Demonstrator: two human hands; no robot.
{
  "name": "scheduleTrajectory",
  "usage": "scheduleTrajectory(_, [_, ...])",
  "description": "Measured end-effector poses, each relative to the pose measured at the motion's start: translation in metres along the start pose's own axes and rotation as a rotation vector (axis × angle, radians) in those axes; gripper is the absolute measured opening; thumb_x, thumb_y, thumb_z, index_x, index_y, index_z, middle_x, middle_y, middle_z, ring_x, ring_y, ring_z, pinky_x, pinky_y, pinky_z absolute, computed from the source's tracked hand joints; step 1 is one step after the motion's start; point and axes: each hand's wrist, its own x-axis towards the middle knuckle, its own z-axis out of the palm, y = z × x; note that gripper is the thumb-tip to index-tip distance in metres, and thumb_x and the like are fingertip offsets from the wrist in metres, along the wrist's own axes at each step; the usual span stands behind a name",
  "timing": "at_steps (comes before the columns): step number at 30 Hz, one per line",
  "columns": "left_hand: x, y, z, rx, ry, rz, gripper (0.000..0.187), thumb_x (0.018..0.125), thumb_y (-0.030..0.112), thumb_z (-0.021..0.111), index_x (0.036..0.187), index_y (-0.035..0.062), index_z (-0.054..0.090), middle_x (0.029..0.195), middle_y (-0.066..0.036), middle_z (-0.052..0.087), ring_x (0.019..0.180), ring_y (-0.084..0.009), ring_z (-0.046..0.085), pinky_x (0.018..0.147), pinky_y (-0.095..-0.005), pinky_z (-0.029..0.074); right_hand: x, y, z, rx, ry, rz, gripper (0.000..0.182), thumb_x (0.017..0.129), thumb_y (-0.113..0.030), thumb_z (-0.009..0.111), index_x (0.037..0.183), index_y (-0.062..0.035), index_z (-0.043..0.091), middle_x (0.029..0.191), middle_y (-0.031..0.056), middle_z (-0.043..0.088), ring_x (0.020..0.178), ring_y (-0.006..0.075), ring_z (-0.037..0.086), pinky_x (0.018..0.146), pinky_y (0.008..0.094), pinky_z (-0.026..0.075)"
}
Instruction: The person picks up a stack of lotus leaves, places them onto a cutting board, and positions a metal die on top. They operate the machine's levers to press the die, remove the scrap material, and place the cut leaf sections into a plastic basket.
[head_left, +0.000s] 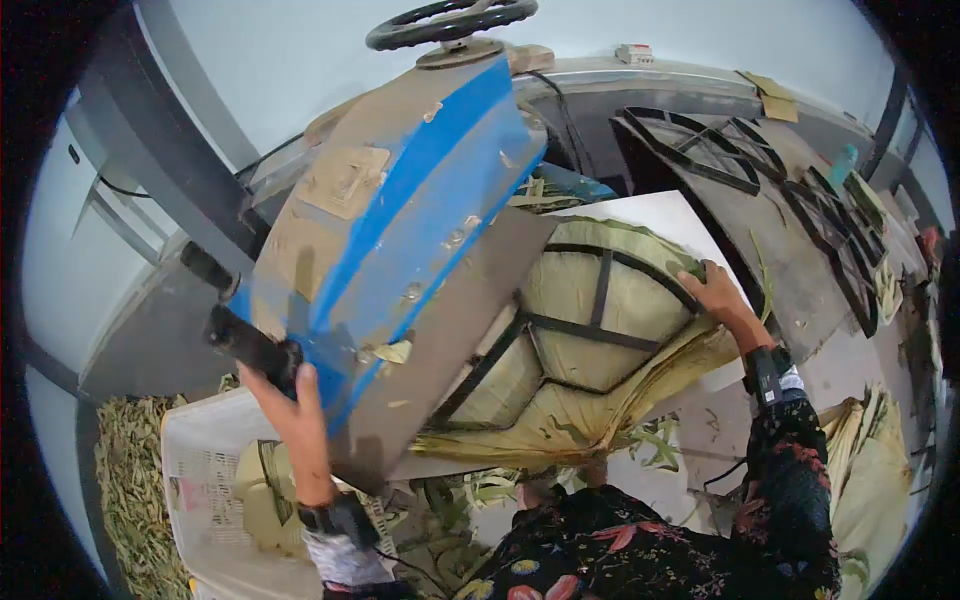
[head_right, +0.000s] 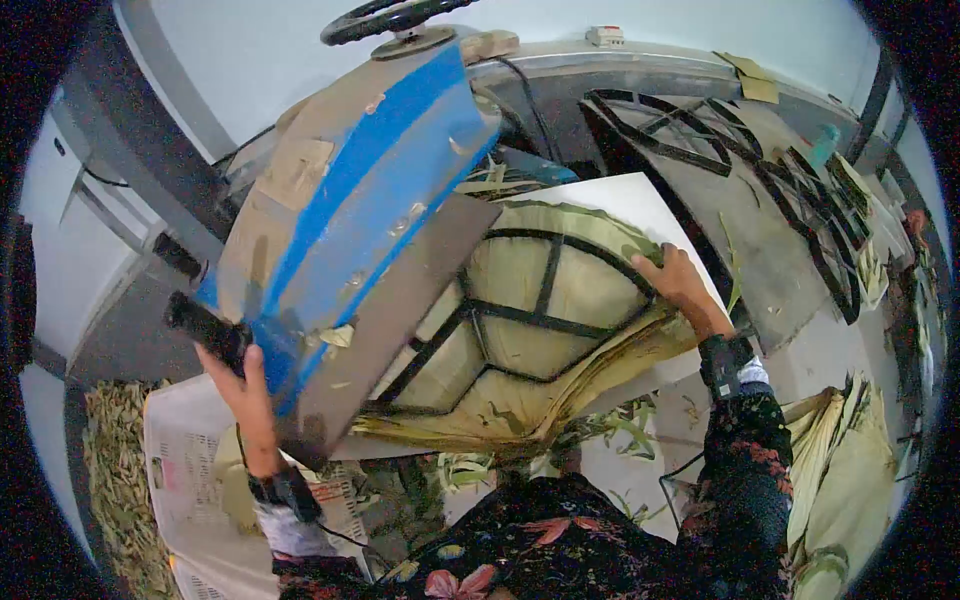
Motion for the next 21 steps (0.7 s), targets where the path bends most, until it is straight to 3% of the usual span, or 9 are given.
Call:
scheduleTrajectory(3, [0.023, -0.005, -0.006, -0.012, -0.013, 0.049, 0.082, 0.081, 0.024, 0.063, 0.142, -0.0006, 0.014, 0.141, -0.020, 0.028, 0.130, -0.0298, 0.027, 0.106, -0.0365, 0.024, -0.008, -0.011, -0.017, 0.030, -0.060, 0.023, 0.070, 0.077, -0.047, 0.062, 0.119, 0.0082, 0.049, 0.109, 0.0253, 0.058, 0.101, 0.0346, 0.056, 0.089, 0.0377, 0.042])
scheduleTrajectory(5, [0.000, -0.006, 0.002, 0.541, -0.059, 0.251, 0.079, 0.077, 0.023, 0.063, 0.138, -0.0038, 0.021, 0.141, -0.025, 0.025, 0.129, -0.0409, 0.026, 0.107, -0.0445, 0.019, -0.002, -0.007, -0.017, 0.079, -0.132, 0.021, 0.067, 0.077, -0.044, 0.065, 0.117, 0.0082, 0.051, 0.107, 0.0226, 0.060, 0.098, 0.0316, 0.058, 0.086, 0.0365, 0.043])
scheduleTrajectory(7, [-0.056, 0.027, 0.043, 0.354, -0.332, 0.627, 0.078, 0.070, 0.028, 0.065, 0.135, -0.0006, 0.033, 0.136, -0.025, 0.034, 0.127, -0.0418, 0.031, 0.104, -0.0530, 0.023, 0.007, 0.005, -0.009, 0.514, -0.236, -0.096, 0.062, 0.075, -0.039, 0.068, 0.112, 0.0088, 0.055, 0.097, 0.0207, 0.064, 0.085, 0.0266, 0.062, 0.078, 0.0363, 0.047])
scheduleTrajectory(8, [-0.093, 0.007, 0.074, 0.553, -0.418, 0.835, 0.063, 0.072, 0.026, 0.063, 0.128, 0.0027, 0.044, 0.131, -0.021, 0.043, 0.125, -0.0381, 0.037, 0.102, -0.0513, 0.027, 0.007, 0.006, -0.008, 0.513, -0.241, -0.104, 0.062, 0.075, -0.039, 0.068, 0.112, 0.0088, 0.055, 0.097, 0.0207, 0.064, 0.085, 0.0266, 0.062, 0.078, 0.0363, 0.047])
scheduleTrajectory(9, [-0.118, 0.061, 0.087, 0.520, -0.749, 0.599, 0.047, 0.074, 0.020, 0.060, 0.118, 0.0052, 0.052, 0.126, -0.016, 0.049, 0.123, -0.0318, 0.042, 0.100, -0.0488, 0.031, 0.003, -0.001, -0.014, 0.628, -0.301, -0.038, 0.058, 0.074, -0.034, 0.070, 0.110, 0.0090, 0.056, 0.095, 0.0166, 0.064, 0.083, 0.0232, 0.062, 0.076, 0.0345, 0.047])
scheduleTrajectory(11, [-0.152, 0.065, 0.110, 0.326, -0.751, 0.778, 0.044, 0.075, 0.015, 0.054, 0.118, 0.0062, 0.052, 0.124, -0.012, 0.053, 0.122, -0.0275, 0.044, 0.099, -0.0431, 0.033, 0.001, -0.004, -0.023, 0.733, -0.373, 0.024, 0.055, 0.073, -0.030, 0.071, 0.109, 0.0091, 0.058, 0.094, 0.0125, 0.064, 0.080, 0.0199, 0.061, 0.074, 0.0327, 0.047])
scheduleTrajectory(14, [-0.159, 0.055, 0.124, 0.352, -0.678, 0.734, 0.045, 0.073, 0.014, 0.058, 0.116, 0.0057, 0.053, 0.122, -0.008, 0.054, 0.121, -0.0251, 0.044, 0.097, -0.0417, 0.036, -0.002, -0.021, -0.041, 0.689, -0.400, 0.147, 0.051, 0.071, -0.027, 0.072, 0.105, 0.0099, 0.059, 0.088, 0.0113, 0.065, 0.076, 0.0195, 0.061, 0.072, 0.0331, 0.047])
scheduleTrajectory(18, [-0.152, 0.050, 0.120, 0.280, -0.586, 0.706, 0.036, 0.073, 0.015, 0.061, 0.107, 0.0040, 0.057, 0.105, -0.010, 0.063, 0.107, -0.0247, 0.057, 0.086, -0.0391, 0.044, 0.027, -0.019, -0.061, 0.843, -0.252, 0.006, 0.051, 0.071, -0.030, 0.070, 0.107, 0.0024, 0.055, 0.099, 0.0138, 0.058, 0.085, 0.0213, 0.057, 0.071, 0.0356, 0.048])
scheduleTrajectory(21, [-0.134, 0.072, 0.094, 0.226, -0.545, 0.467, 0.032, 0.072, 0.017, 0.064, 0.101, 0.0030, 0.059, 0.096, -0.012, 0.065, 0.087, -0.0296, 0.064, 0.074, -0.0352, 0.050, -0.029, -0.105, -0.126, 1.166, -0.330, -0.177, 0.044, 0.072, -0.025, 0.068, 0.107, -0.0021, 0.057, 0.096, 0.0108, 0.061, 0.080, 0.0203, 0.059, 0.069, 0.0332, 0.049])
